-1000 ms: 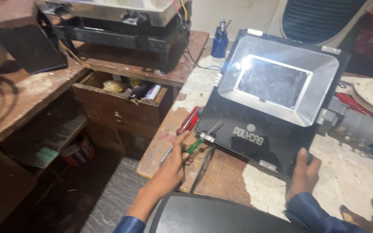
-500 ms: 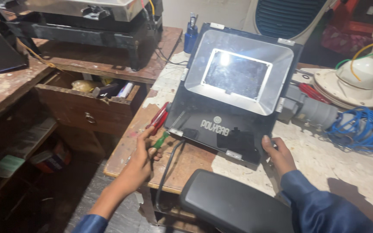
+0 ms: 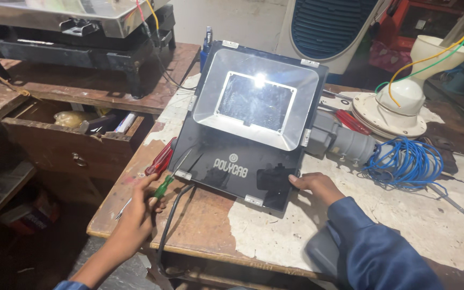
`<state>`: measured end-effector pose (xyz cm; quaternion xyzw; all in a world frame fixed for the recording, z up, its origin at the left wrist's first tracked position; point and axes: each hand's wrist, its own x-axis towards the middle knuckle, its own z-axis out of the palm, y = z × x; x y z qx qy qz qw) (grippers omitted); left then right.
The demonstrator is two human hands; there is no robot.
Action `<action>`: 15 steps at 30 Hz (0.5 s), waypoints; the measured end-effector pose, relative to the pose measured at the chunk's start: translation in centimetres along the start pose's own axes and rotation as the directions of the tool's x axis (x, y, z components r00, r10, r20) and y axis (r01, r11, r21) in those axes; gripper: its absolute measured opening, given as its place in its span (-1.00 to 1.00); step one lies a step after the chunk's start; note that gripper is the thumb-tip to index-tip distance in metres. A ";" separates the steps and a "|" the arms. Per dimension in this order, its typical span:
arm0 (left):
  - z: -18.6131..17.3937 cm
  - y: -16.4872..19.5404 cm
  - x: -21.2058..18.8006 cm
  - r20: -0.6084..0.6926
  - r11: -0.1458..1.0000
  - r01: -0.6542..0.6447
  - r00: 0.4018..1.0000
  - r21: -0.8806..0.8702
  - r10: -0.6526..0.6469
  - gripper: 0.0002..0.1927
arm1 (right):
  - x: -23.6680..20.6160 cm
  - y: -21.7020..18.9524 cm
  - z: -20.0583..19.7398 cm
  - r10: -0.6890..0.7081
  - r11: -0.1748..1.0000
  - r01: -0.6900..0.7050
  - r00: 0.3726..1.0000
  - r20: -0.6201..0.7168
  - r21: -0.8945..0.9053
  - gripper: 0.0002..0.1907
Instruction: The person works on a black LED floodlight at a cluttered workbench. They unscrew screws along the edge of the floodlight housing with a screwdriver, reposition the light, work on the back panel, and press and adjust the housing and its cover while handling the unit.
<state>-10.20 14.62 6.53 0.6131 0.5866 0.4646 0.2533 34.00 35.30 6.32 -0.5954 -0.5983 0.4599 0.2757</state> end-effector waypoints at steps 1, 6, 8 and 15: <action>0.1 -0.1 0.2 -0.008 0.999 -0.026 1.000 -0.044 0.026 -0.28 | 0.2 -0.1 -0.1 -0.055 0.995 0.053 0.998 -0.026 -0.085 -0.42; 0.7 -0.5 1.4 -0.024 0.992 0.027 0.999 -0.125 -0.030 -0.34 | -0.1 -1.0 0.2 -0.015 0.998 0.017 1.000 -0.026 0.058 -0.43; 1.0 -0.4 1.6 -0.038 0.992 0.002 0.999 -0.128 -0.006 -0.35 | -0.5 -1.3 0.3 0.036 0.949 -0.033 0.999 -0.003 0.314 -0.42; 1.8 2.9 0.3 -0.136 0.992 -0.013 0.990 0.129 0.031 -0.34 | -1.4 0.2 1.1 -0.236 0.942 0.249 0.968 -0.084 0.223 -0.52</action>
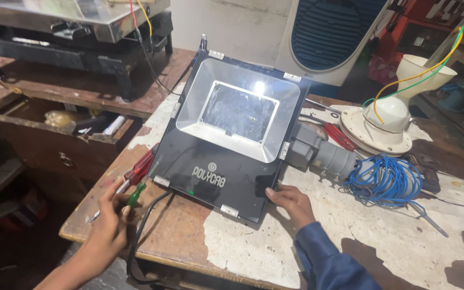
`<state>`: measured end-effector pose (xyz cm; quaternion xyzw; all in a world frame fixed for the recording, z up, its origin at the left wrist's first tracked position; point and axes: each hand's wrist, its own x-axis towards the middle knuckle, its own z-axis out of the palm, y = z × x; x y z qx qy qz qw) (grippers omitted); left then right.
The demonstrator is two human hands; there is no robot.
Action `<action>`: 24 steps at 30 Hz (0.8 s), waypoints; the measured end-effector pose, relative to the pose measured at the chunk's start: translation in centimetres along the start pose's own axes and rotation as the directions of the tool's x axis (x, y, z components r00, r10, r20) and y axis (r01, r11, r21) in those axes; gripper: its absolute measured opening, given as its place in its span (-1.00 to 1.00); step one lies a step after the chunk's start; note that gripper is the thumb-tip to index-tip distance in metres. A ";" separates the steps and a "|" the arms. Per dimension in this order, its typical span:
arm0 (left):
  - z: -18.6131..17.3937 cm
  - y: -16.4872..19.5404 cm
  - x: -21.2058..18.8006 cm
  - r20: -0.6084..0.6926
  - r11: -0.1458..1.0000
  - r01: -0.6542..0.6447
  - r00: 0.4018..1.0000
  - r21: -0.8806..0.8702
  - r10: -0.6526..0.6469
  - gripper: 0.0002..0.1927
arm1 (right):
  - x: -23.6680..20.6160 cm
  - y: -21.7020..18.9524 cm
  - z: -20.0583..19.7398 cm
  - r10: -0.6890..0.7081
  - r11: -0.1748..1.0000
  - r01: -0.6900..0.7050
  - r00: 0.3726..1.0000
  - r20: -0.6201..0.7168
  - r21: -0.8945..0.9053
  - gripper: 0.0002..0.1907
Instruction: The person works on a black LED floodlight at a cluttered workbench. They unscrew screws along the edge of the floodlight housing with a screwdriver, reposition the light, work on the back panel, and press and adjust the housing and its cover while handling the unit.
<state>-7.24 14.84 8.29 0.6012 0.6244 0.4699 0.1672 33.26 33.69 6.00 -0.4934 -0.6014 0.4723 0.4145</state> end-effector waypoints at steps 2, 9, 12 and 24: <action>-0.3 1.6 -0.2 -0.050 0.995 -0.101 0.994 0.006 0.102 -0.32 | -0.3 1.5 0.5 -0.050 0.998 0.050 0.999 0.003 0.032 -0.54; -0.4 6.0 -0.1 -0.012 0.962 -0.253 0.967 0.105 0.256 -0.31 | -0.8 3.6 2.2 -0.314 0.936 0.283 0.939 -0.138 -0.208 -0.42; 0.5 7.4 0.1 -0.094 0.971 -0.209 0.971 0.114 0.220 -0.44 | -1.7 2.7 3.1 -0.305 0.944 0.252 0.912 -0.274 -0.213 -0.55; 1.8 14.7 4.1 -0.310 0.911 -0.323 0.920 -0.256 0.239 -0.56 | -2.9 1.9 3.8 -0.250 0.964 0.211 0.922 -0.294 -0.160 -0.53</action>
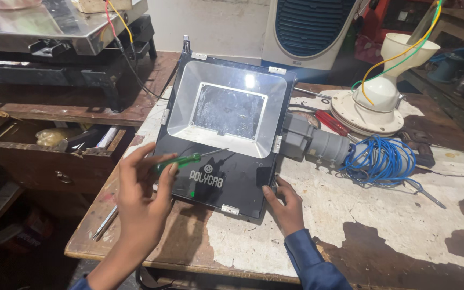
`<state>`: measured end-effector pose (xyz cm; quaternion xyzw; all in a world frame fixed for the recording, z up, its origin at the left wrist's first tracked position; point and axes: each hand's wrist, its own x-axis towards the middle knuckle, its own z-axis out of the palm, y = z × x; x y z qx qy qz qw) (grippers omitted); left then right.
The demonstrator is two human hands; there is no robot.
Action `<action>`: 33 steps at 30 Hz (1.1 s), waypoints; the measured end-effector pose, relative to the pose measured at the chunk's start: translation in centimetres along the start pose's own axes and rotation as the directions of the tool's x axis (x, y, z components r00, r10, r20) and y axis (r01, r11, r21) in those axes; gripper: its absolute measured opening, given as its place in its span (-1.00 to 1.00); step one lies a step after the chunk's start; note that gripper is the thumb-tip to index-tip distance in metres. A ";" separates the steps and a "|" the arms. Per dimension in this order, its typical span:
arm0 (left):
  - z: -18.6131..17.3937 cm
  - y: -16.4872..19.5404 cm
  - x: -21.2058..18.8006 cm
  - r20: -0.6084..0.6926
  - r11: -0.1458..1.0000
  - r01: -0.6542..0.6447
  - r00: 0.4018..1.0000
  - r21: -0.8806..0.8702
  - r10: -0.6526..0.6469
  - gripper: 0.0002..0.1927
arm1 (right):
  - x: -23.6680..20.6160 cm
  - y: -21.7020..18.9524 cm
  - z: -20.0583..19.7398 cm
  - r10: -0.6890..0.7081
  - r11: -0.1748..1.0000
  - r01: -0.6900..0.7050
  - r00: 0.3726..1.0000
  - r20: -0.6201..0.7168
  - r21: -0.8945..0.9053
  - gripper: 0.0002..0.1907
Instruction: The person works on a black LED floodlight at a cluttered workbench. They unscrew screws along the edge of the floodlight housing with a screwdriver, reposition the light, work on the back panel, and press and adjust the housing and its cover while handling the unit.
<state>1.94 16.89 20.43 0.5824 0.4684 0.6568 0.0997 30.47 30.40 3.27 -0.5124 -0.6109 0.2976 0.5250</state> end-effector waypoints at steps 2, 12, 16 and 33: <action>1.0 0.5 0.7 -0.014 0.992 -0.025 1.000 -0.127 0.024 -0.57 | -0.1 0.3 0.0 -0.050 0.998 0.049 0.999 -0.005 -0.025 -0.53; 4.2 1.8 3.8 -0.087 0.991 -0.018 0.996 -0.135 0.006 -0.62 | -0.2 -0.5 -0.2 -0.161 0.984 0.166 0.984 0.074 -0.060 0.13; 5.8 1.2 5.3 -0.079 0.968 -0.002 0.997 -0.249 -0.019 -0.66 | -0.3 -0.7 -0.1 -0.227 0.933 0.261 0.961 0.156 -0.248 0.25; 9.7 -0.7 9.9 -0.107 0.906 0.157 0.971 -0.394 -0.214 -0.69 | -3.5 -5.1 1.8 0.088 0.980 -0.079 0.995 0.041 -0.183 0.02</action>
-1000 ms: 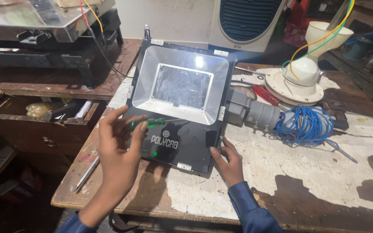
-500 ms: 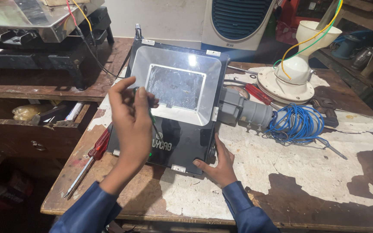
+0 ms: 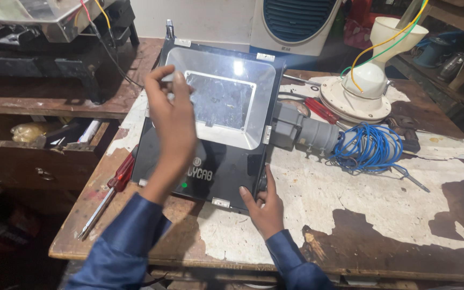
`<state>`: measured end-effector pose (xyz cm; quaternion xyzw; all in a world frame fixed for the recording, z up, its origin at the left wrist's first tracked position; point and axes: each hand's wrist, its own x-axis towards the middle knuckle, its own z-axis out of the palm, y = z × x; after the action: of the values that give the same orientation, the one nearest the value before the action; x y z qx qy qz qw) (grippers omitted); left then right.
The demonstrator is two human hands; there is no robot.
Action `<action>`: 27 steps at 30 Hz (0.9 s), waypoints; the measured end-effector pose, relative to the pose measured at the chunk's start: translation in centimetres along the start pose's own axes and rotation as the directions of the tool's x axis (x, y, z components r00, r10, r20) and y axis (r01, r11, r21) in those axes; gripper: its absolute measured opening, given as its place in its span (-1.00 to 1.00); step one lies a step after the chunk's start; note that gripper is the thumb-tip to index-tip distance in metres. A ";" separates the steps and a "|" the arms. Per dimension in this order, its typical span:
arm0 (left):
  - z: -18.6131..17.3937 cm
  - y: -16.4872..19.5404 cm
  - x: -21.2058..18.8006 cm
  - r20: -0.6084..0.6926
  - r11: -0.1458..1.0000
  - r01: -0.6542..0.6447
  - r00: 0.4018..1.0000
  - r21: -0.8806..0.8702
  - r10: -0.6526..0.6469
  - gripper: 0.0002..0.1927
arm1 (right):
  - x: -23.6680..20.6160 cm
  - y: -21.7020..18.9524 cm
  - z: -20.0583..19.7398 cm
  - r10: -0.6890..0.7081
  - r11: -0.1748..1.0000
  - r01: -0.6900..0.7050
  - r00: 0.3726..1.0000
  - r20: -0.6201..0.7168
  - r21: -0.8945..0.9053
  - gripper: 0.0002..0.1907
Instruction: The person works on a black LED floodlight at a cluttered workbench. They unscrew screws along the edge of the floodlight housing with a screwdriver, reposition the light, work on the back panel, and press and adjust the housing and its cover while handling the unit.
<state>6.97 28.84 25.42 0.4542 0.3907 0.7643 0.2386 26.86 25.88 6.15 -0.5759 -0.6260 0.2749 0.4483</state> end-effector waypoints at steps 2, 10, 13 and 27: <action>-2.6 -1.0 1.7 -0.014 0.956 0.045 0.999 0.291 -0.043 -0.70 | -0.2 0.6 0.5 -0.156 0.956 0.156 0.988 -0.020 0.248 -0.03; -12.9 -7.7 5.6 0.064 0.527 -0.044 0.998 0.849 -0.020 -0.58 | 0.3 2.7 0.5 -0.055 0.880 0.017 0.996 0.068 0.475 -0.06; -13.9 -9.3 5.0 0.028 0.560 0.106 0.974 0.822 -0.225 -0.50 | 0.4 2.3 0.2 -0.063 0.836 -0.002 0.993 0.099 0.549 -0.07; -13.3 -8.2 0.8 0.062 0.516 0.108 0.952 0.850 -0.301 -0.31 | -1.0 0.2 -0.6 0.114 0.852 -0.087 0.993 -0.022 0.517 -0.22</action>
<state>-5.05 29.11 15.36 0.5377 0.7325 0.4002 0.1191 27.45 24.84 5.98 -0.4739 -0.4869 0.4402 0.5870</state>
